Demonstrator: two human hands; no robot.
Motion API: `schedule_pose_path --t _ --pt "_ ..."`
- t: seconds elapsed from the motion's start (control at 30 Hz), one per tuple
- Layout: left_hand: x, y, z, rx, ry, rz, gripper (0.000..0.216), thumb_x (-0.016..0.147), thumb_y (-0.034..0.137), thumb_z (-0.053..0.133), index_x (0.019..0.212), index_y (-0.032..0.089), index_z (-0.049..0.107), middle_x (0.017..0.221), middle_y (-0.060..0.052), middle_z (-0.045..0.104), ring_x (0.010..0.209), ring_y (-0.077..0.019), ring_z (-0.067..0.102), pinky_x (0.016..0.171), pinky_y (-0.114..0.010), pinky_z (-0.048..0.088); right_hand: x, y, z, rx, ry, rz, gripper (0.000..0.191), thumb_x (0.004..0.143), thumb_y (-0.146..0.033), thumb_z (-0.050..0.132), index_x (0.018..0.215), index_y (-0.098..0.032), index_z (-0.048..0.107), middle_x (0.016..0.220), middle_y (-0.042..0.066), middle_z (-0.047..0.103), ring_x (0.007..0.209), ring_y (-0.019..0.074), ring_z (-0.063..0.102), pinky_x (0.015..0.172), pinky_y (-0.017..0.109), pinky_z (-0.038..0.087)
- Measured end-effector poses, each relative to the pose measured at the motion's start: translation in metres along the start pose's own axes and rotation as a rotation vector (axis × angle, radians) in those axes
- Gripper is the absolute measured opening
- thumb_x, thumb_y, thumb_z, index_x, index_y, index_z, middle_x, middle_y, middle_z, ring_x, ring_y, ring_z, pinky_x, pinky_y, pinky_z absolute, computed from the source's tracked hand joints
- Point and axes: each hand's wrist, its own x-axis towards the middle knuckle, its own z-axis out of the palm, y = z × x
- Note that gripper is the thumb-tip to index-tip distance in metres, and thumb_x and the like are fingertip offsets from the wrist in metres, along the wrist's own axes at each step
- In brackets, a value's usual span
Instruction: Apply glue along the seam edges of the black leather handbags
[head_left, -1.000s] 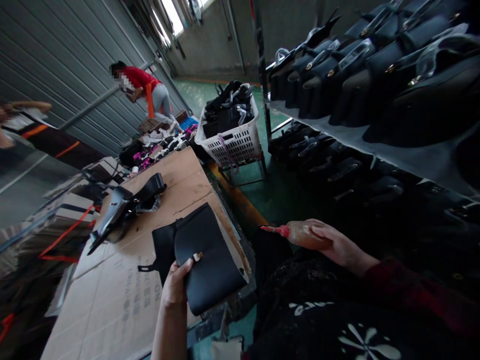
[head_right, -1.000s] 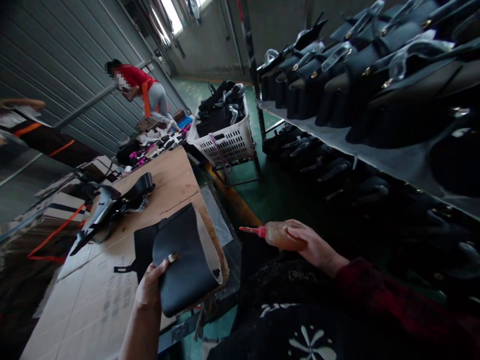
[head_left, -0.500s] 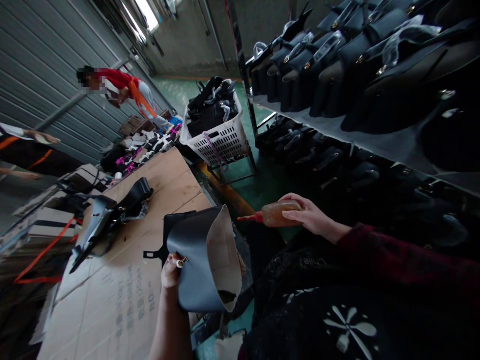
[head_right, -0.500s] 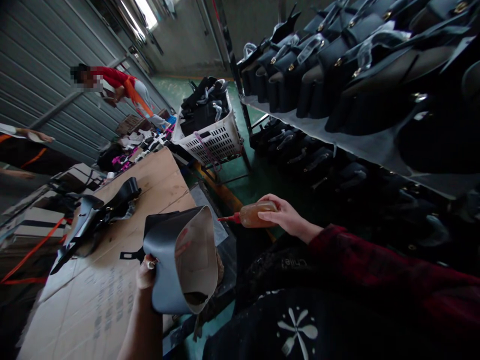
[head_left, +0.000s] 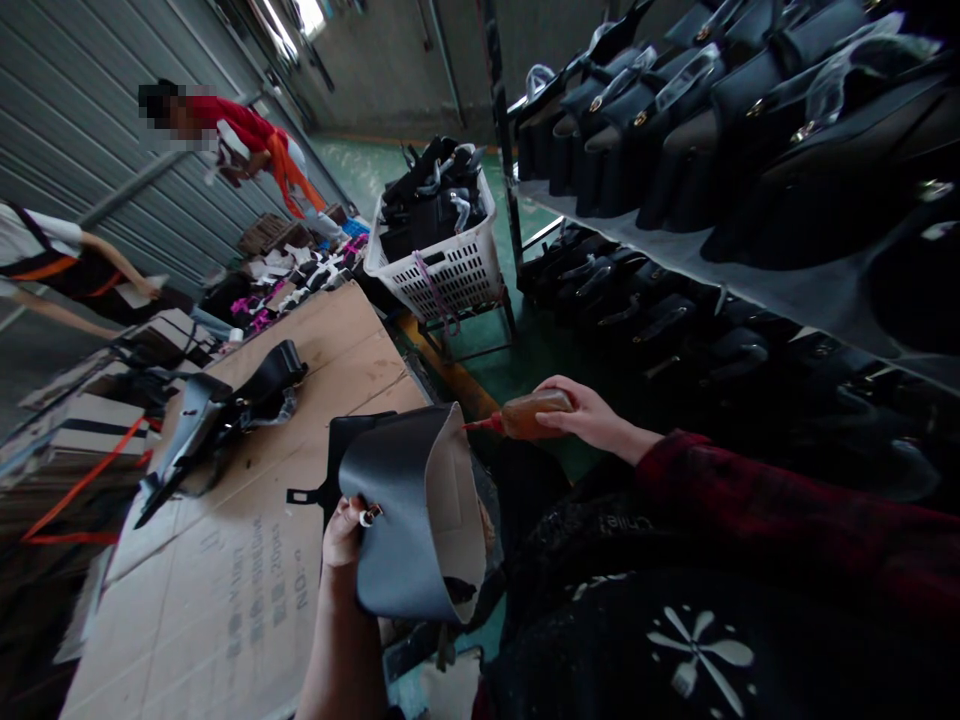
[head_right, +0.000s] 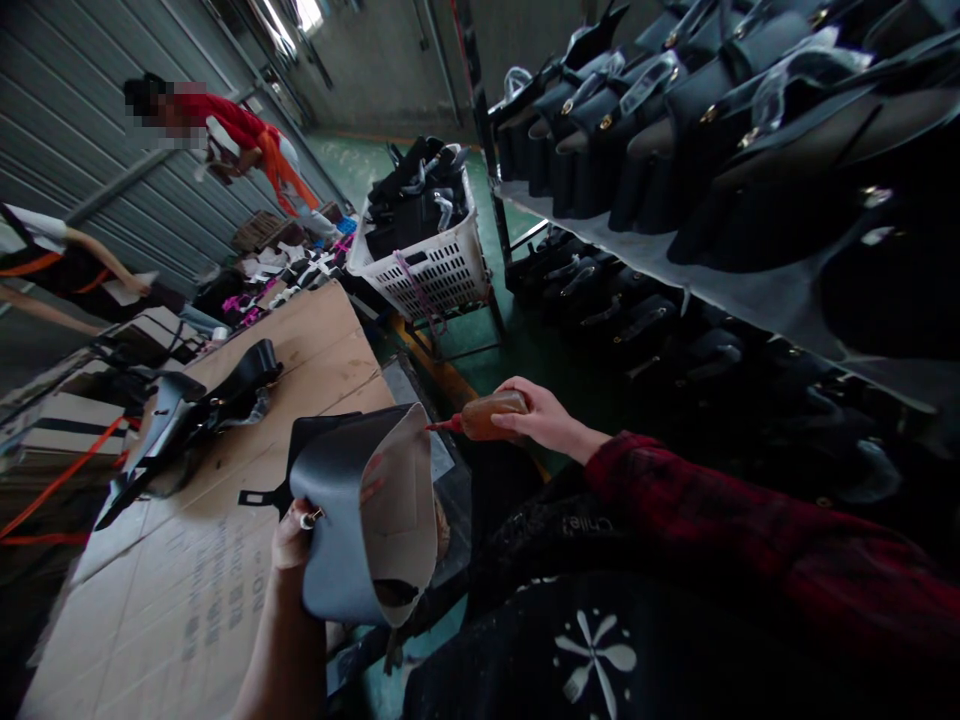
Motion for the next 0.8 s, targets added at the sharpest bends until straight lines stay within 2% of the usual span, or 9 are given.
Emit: schedule_pose_path --t 0.23,0.3,0.47,0.67,0.8 --pt "0.0 -0.002 -0.002 -0.078 -0.018 -0.117 0.013 0.06 0.039 0.06 0.067 0.029 0.059 0.054 -0.002 0.062 0.059 -0.0252 0.065 0.054 -0.034 0.05 0.001 0.006 0.001 0.016 -0.011 0.025 0.041 0.067 -0.044 0.075 0.094 -0.018 0.059 0.081 0.0 0.057 0.07 0.0161 0.052 0.062 0.028 0.041" --pt "0.001 -0.002 -0.004 -0.072 -0.01 -0.126 0.01 0.061 0.037 0.059 0.063 0.028 0.055 0.055 -0.001 0.062 0.053 -0.0229 0.061 0.053 -0.033 0.049 0.0 0.008 0.0 0.024 -0.015 0.037 0.041 0.067 -0.044 0.075 0.094 -0.018 0.059 0.08 0.0 0.056 0.069 0.0157 0.052 0.061 0.027 0.041" --pt "0.005 0.0 -0.006 -0.065 -0.009 -0.127 0.019 0.061 0.034 0.062 0.053 0.026 0.047 0.048 -0.001 0.054 0.045 -0.0189 0.054 0.049 -0.03 0.046 -0.004 0.007 -0.002 0.053 -0.026 0.065 0.04 0.066 -0.043 0.075 0.093 -0.018 0.06 0.078 -0.001 0.056 0.069 0.0154 0.051 0.061 0.027 0.04" --pt "0.003 -0.001 -0.005 -0.146 -0.012 -0.139 0.015 0.057 0.033 0.068 0.056 0.026 0.055 0.056 -0.002 0.062 0.047 -0.0207 0.057 0.051 -0.032 0.048 -0.014 0.002 -0.001 0.131 -0.07 0.144 0.041 0.062 -0.042 0.077 0.09 -0.019 0.059 0.074 -0.002 0.058 0.067 0.0155 0.053 0.061 0.027 0.043" --pt "0.004 -0.002 -0.006 -0.23 0.016 -0.178 0.011 0.058 0.029 0.067 0.056 0.026 0.056 0.055 -0.003 0.059 0.048 -0.0213 0.058 0.051 -0.031 0.048 -0.021 0.003 -0.003 0.146 -0.126 0.191 0.042 0.062 -0.043 0.077 0.091 -0.019 0.059 0.075 -0.001 0.059 0.067 0.0158 0.054 0.059 0.027 0.043"
